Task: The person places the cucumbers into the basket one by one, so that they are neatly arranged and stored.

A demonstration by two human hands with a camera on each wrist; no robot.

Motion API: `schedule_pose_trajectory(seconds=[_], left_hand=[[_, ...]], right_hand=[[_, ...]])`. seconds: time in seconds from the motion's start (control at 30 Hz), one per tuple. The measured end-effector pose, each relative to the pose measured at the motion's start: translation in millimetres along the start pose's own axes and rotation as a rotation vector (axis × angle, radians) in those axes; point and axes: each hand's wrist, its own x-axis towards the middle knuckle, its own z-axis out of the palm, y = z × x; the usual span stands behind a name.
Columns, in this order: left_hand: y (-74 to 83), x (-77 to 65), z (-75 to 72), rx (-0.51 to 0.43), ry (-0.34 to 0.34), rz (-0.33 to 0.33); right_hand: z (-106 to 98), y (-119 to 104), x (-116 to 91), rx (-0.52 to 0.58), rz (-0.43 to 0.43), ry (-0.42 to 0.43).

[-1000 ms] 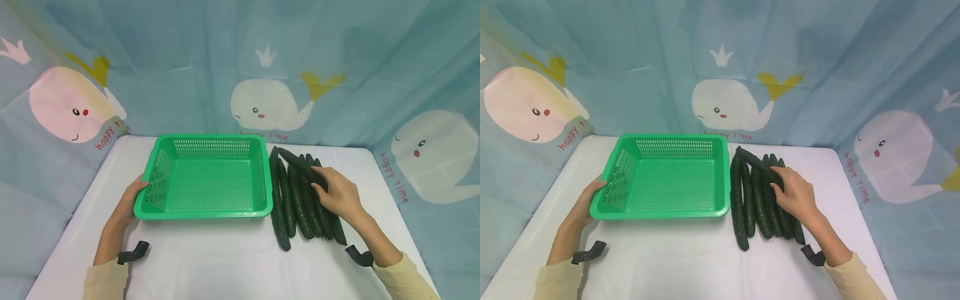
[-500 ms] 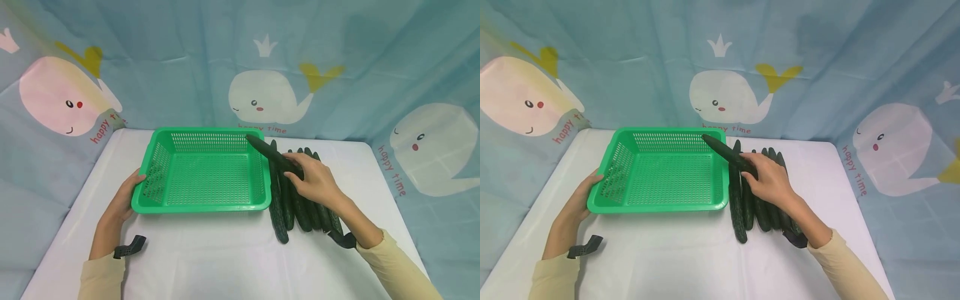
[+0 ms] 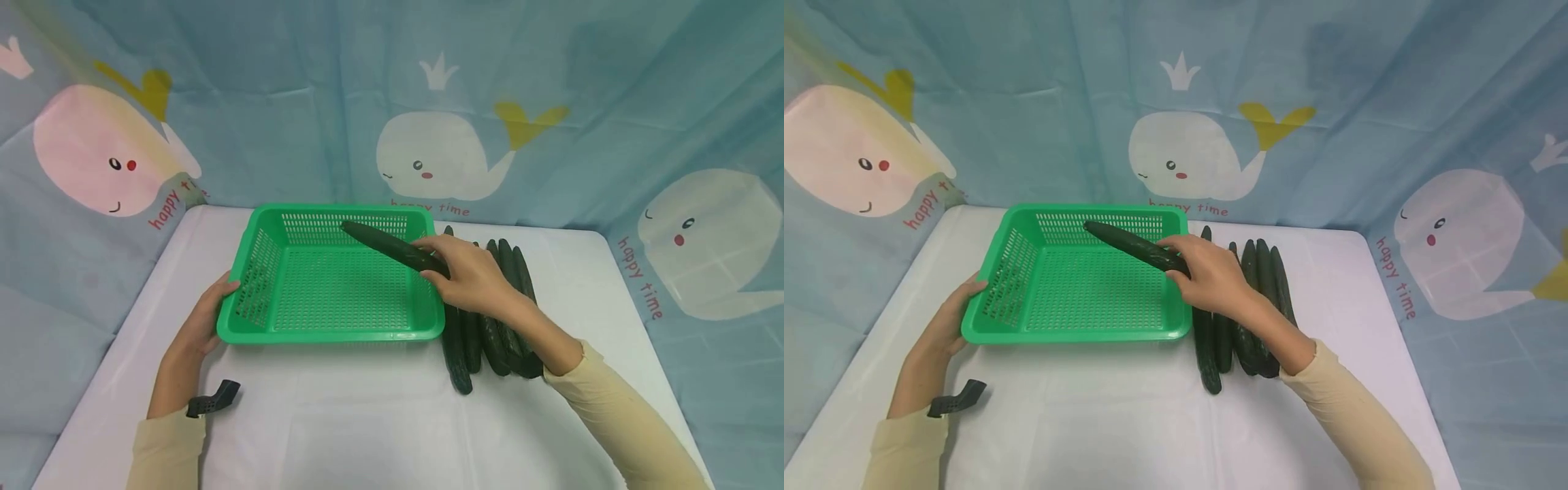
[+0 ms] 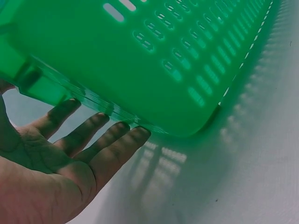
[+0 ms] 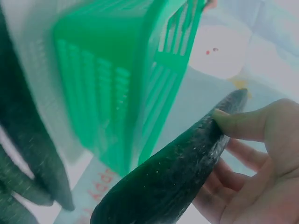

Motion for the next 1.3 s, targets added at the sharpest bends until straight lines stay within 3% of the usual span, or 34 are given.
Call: schedule_pose_trajectory(seconds=[0.47, 0.8, 1.03, 1.3], left_hand=[[0.5, 1.9, 1.5, -0.009, -0.011, 0.013], [2.7, -0.6, -2.7, -0.041, -0.012, -0.017], [1.6, -1.1, -2.9, -0.065, -0.022, 0.006], [1.6, 0.1, -0.6, -0.061, -0.013, -0.003]], right_hand=[[20, -36, 42, -0.018, -0.128, -0.129], [38, -58, 62, -0.051, -0.15, -0.247], [52, -63, 68, -0.07, -0.149, -0.309], [63, -63, 67, -0.104, -0.187, -0.309]])
